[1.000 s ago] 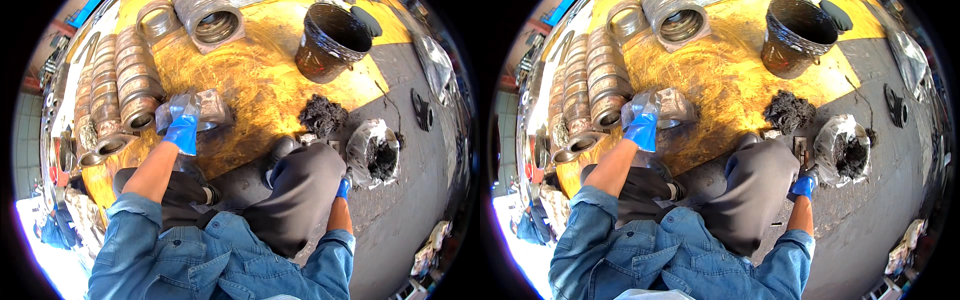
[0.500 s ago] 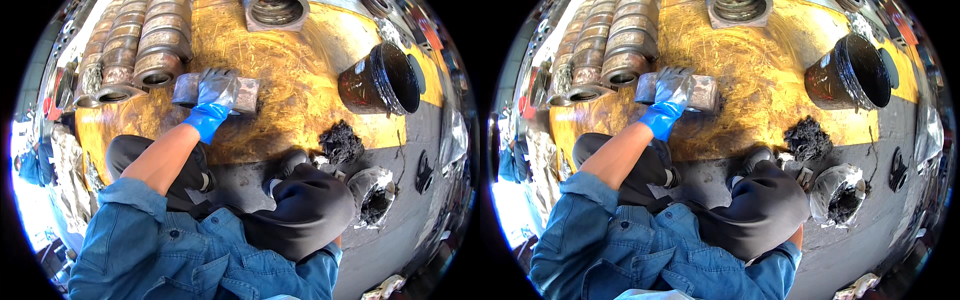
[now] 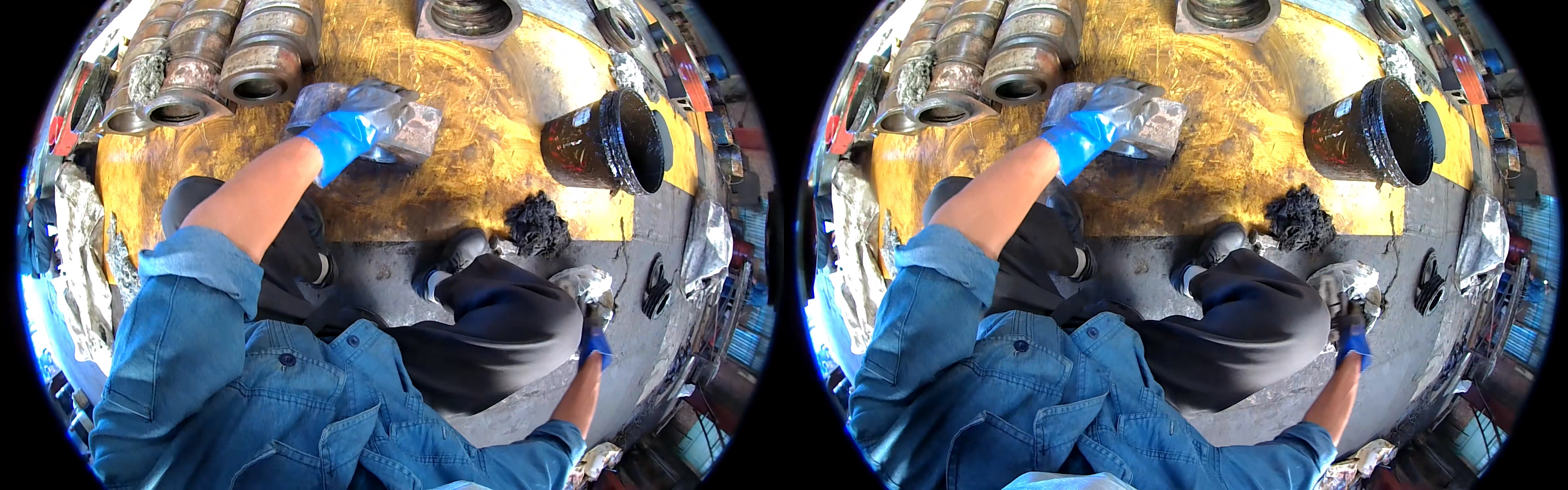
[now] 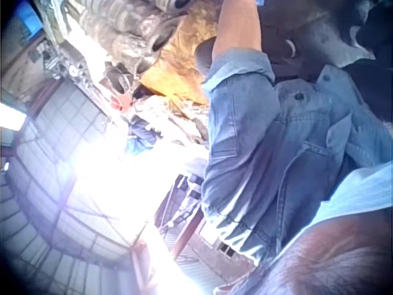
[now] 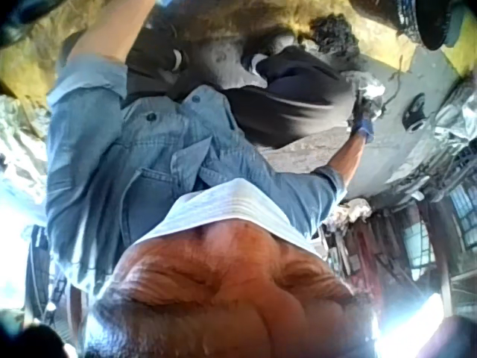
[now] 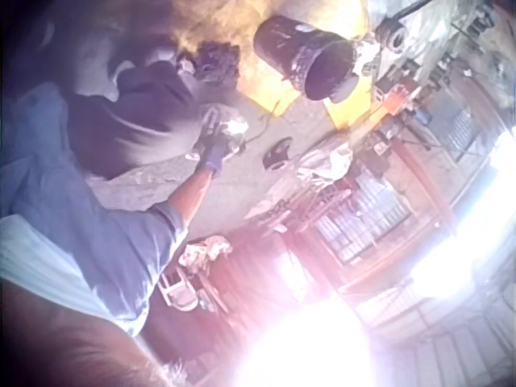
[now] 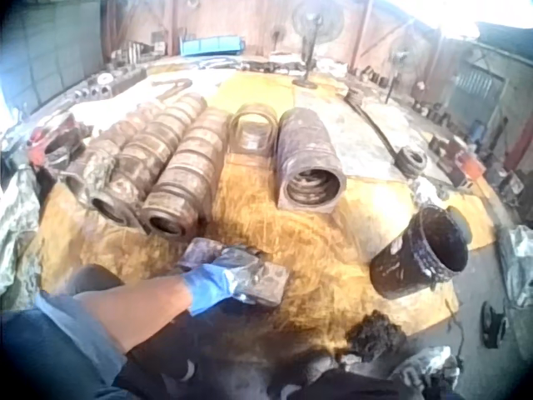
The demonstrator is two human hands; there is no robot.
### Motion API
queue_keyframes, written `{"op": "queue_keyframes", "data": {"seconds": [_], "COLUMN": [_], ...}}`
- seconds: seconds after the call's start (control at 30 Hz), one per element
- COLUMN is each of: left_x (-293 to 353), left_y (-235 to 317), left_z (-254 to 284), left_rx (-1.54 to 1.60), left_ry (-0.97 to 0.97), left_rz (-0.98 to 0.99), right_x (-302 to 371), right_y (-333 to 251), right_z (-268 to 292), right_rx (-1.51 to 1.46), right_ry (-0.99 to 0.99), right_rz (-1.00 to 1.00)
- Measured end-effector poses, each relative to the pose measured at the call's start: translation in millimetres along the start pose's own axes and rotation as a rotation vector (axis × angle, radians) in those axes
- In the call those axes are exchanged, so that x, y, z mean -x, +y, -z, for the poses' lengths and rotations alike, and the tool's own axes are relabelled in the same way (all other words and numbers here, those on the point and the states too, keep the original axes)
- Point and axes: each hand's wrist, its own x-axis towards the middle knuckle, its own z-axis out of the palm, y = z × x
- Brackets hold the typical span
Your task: The person is cleaning metal parts using a wire brush and a hammer. They are sitting on the floor and working on a yellow surface with various metal parts and tools around them.
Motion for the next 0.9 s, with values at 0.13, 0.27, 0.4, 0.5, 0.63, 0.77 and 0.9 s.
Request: {"op": "queue_keyframes", "data": {"seconds": [0.13,0.27,0.4,0.5,0.63,0.77,0.9], "left_x": [-4,-11,15,2,-11,-3,-3], "left_y": [-5,5,-20,-8,2,-2,-6], "left_z": [-15,-23,-6,-19,-21,-9,-16], "left_rx": [0.055,0.112,-0.039,-0.004,0.022,-0.05,-0.054], "left_ry": [0.083,0.166,0.147,0.208,0.237,0.213,0.208], "left_rz": [-0.049,-0.11,-0.1,-0.162,-0.176,-0.113,-0.081], "right_x": [-32,-53,18,21,67,138,153], "right_y": [20,14,-295,-369,-468,-535,-537], "right_z": [99,186,139,26,-126,-190,-265], "right_rx": [-0.447,-0.334,-0.098,-0.171,-0.607,-0.868,-0.836], "right_ry": [0.027,-0.131,-0.287,-0.465,-0.718,-0.943,-0.895], "right_rz": [-0.071,0.361,0.535,0.645,0.748,0.573,0.739]}}
